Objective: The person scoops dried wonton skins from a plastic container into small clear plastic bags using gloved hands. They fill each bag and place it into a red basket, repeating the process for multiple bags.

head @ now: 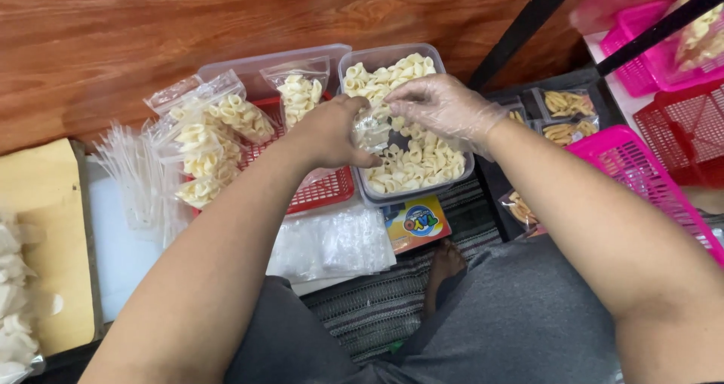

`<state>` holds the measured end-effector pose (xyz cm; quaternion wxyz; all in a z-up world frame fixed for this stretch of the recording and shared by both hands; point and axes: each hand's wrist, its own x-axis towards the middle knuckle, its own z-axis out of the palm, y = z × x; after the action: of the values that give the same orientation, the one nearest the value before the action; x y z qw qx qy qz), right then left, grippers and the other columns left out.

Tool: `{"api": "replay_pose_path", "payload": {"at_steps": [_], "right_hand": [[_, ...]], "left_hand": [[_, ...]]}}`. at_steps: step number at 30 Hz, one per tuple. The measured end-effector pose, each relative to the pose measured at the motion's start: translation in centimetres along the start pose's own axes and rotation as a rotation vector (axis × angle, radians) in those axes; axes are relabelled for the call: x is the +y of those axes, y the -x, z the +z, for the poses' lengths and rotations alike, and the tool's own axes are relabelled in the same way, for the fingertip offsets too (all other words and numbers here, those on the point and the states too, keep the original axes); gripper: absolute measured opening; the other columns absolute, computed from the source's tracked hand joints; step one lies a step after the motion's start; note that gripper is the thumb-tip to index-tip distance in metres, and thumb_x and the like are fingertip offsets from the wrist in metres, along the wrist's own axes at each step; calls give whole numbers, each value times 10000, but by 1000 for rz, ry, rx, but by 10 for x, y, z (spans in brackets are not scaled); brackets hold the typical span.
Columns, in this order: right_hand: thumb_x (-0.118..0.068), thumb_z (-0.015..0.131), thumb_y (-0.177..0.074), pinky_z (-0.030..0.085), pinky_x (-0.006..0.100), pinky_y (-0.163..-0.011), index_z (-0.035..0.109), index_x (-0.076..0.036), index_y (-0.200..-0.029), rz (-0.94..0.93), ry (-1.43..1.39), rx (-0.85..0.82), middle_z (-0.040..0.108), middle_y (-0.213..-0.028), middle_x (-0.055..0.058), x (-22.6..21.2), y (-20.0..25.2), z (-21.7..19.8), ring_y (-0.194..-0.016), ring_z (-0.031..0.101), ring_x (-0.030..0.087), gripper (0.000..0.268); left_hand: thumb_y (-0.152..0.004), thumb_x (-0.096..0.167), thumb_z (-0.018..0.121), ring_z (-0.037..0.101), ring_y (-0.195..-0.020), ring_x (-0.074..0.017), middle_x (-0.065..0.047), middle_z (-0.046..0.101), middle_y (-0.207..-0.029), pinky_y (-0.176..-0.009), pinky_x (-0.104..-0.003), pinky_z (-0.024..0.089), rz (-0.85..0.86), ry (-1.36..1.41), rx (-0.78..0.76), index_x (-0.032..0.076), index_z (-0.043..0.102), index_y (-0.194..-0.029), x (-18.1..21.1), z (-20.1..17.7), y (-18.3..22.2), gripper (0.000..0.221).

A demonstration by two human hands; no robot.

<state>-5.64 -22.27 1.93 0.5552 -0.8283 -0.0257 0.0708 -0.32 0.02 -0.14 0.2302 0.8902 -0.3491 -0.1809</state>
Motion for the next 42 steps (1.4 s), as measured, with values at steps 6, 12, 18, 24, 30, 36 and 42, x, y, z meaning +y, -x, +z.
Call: {"api": "replay_pose_path", "payload": {"at_steps": [6,12,18,24,30,36,42], "right_hand": [[-309,770,-827,570,375,-917,717,-286,-1292,304,676,-297,747,-1191,33,-23,15,-2,-1103,692,236,469],[-209,732,-771,532,404,-1057,711,-307,-1298,274,1004,-526,736,-1272,4,21,-2,18,-1231,663,273,537],[-173,703,-763,529,443,-1056,758,-217,-1240,350,928,-525,735,-1270,61,-30,17,24,-1251,645,314,483],[-285,751,-704,558,397,-992,793,-337,-1116,329,984,-500,750,-1168,-11,7,6,21,-1182,679,244,418],[-157,702,-708,554,428,-996,806,-242,-1109,296,937,-494,760,-1106,100,21,-4,23,-1157,687,321,423],[-159,702,-700,555,421,-996,810,-262,-1098,271,868,-458,757,-1129,103,18,-4,14,-1166,683,309,424],[-118,778,-676,588,306,-766,814,-201,-1039,158,271,20,705,-943,82,29,-5,6,-852,683,168,373]], "left_hand": [[-600,542,872,606,-1240,-398,-166,614,-1297,-1078,-506,484,-21,-1,-36,120,526,-1409,3,-2,1,977],[-594,548,881,610,-1238,-381,-151,620,-1285,-1074,-496,484,-21,-8,-25,130,520,-1419,0,2,-3,992],[-612,538,870,597,-1255,-393,-165,614,-1313,-1074,-527,478,-23,-27,-35,125,513,-1432,5,-3,1,985],[-605,552,866,598,-1263,-377,-158,611,-1324,-1078,-524,473,-31,-37,-41,122,497,-1447,3,-1,0,1015],[-611,552,858,594,-1267,-376,-145,606,-1338,-1074,-546,469,-32,-49,-39,137,490,-1455,2,0,-1,1010],[-605,569,852,587,-1280,-367,-136,594,-1356,-1078,-552,465,-40,-55,-48,146,479,-1462,2,1,-2,1025],[-587,579,868,591,-1273,-371,-124,597,-1344,-1063,-556,473,-45,-55,-37,161,484,-1455,0,4,-3,1037]]}}
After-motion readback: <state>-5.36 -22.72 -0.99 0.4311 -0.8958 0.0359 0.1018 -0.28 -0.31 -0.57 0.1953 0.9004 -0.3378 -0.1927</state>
